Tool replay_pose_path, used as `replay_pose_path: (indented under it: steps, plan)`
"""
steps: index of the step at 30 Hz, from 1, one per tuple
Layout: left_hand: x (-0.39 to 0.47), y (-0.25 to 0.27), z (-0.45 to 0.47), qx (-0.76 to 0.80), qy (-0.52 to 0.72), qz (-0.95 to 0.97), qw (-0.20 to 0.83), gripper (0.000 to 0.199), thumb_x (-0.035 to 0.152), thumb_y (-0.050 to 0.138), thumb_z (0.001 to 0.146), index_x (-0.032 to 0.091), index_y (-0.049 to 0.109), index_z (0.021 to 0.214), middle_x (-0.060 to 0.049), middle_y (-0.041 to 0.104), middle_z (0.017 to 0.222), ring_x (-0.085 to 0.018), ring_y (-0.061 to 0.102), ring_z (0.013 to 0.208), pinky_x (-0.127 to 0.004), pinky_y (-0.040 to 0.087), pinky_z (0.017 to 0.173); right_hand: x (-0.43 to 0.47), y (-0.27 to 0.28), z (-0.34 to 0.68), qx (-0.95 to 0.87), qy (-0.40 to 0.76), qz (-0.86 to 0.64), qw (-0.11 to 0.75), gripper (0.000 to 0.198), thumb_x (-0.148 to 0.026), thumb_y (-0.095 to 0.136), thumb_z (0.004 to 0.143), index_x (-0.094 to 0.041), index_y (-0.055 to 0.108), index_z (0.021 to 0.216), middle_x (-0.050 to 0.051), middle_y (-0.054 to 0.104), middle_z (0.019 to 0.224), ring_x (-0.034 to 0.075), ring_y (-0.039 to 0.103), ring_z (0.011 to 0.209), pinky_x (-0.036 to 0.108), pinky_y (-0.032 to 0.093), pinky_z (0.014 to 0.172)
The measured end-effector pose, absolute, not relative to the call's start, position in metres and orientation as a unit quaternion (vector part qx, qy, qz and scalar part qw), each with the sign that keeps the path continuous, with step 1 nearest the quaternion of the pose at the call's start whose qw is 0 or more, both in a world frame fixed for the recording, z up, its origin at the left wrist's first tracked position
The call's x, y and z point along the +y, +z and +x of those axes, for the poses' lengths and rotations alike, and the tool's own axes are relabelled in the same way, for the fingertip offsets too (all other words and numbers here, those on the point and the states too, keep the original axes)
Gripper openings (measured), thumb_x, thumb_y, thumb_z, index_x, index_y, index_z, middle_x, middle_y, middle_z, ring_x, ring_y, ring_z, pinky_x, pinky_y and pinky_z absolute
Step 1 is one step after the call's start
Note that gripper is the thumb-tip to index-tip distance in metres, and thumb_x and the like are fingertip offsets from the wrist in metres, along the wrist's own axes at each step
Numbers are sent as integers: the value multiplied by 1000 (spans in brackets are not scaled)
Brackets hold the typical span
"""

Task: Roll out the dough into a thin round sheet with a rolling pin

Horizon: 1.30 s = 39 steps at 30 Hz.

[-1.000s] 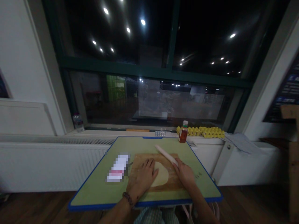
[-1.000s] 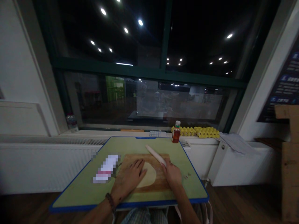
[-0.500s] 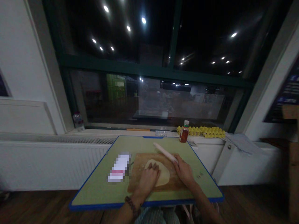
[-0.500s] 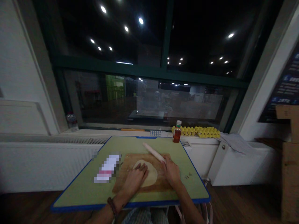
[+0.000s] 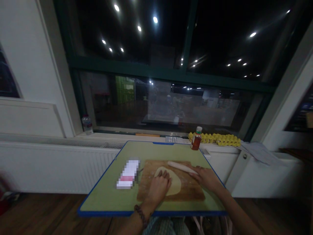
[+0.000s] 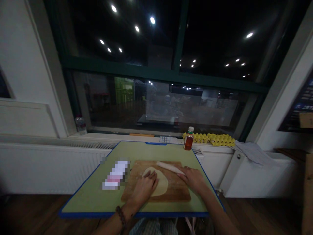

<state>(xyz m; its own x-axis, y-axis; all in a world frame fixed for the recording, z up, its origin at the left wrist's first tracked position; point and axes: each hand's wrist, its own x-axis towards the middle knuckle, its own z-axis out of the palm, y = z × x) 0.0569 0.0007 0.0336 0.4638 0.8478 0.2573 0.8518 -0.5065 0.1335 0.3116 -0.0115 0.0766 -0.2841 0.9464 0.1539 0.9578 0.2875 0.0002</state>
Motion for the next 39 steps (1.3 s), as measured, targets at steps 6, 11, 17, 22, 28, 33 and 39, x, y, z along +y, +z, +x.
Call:
replay_pose_path:
  steps: [6,11,17,22,28,33,39]
  plan:
    - [1,33,56,-493,-158,-856,10,35,23,36,97,11,62,119,-13,64,123,-28,55,119,-40,47,95,-25,65,304,-810,-49,-580,71,42,-42,36,98,-31,52,135,6,70,111,22,68,93,27,48,75]
    - [-1,37,55,-494,-154,-856,15,35,22,36,97,12,62,118,-12,65,123,-27,55,118,-40,45,98,-24,78,297,-811,-52,-580,59,42,-41,38,97,-31,50,136,7,71,107,22,68,91,26,48,73]
    - [-1,38,57,-506,-150,-850,5,34,22,36,97,13,63,116,-12,64,124,-27,55,119,-40,48,94,-23,86,290,-797,-63,-597,71,43,-42,34,99,-32,49,137,7,70,111,22,68,91,26,47,73]
    - [0,37,57,-503,-155,-850,7,32,21,37,97,15,64,115,-11,64,124,-26,56,118,-40,49,95,-26,78,288,-804,-55,-589,58,42,-42,35,98,-34,49,137,7,71,110,23,68,94,27,47,73]
    - [-1,38,58,-506,-141,-851,6,34,21,35,97,13,63,116,-11,63,127,-26,56,120,-37,49,94,-30,78,298,-808,-57,-583,60,41,-38,36,98,-31,50,137,7,72,104,22,69,91,25,47,71]
    - [-4,40,57,-505,-146,-851,6,35,22,35,98,12,63,117,-13,63,126,-27,55,121,-38,48,95,-28,77,295,-803,-96,-586,43,40,-40,37,98,-32,52,134,6,71,99,21,69,79,25,47,65]
    - [-2,39,57,-506,-148,-850,-2,35,22,36,98,13,64,117,-12,64,126,-26,57,118,-38,47,96,-27,78,295,-818,-102,-565,40,41,-38,39,98,-32,49,137,6,70,105,20,69,82,24,47,66]
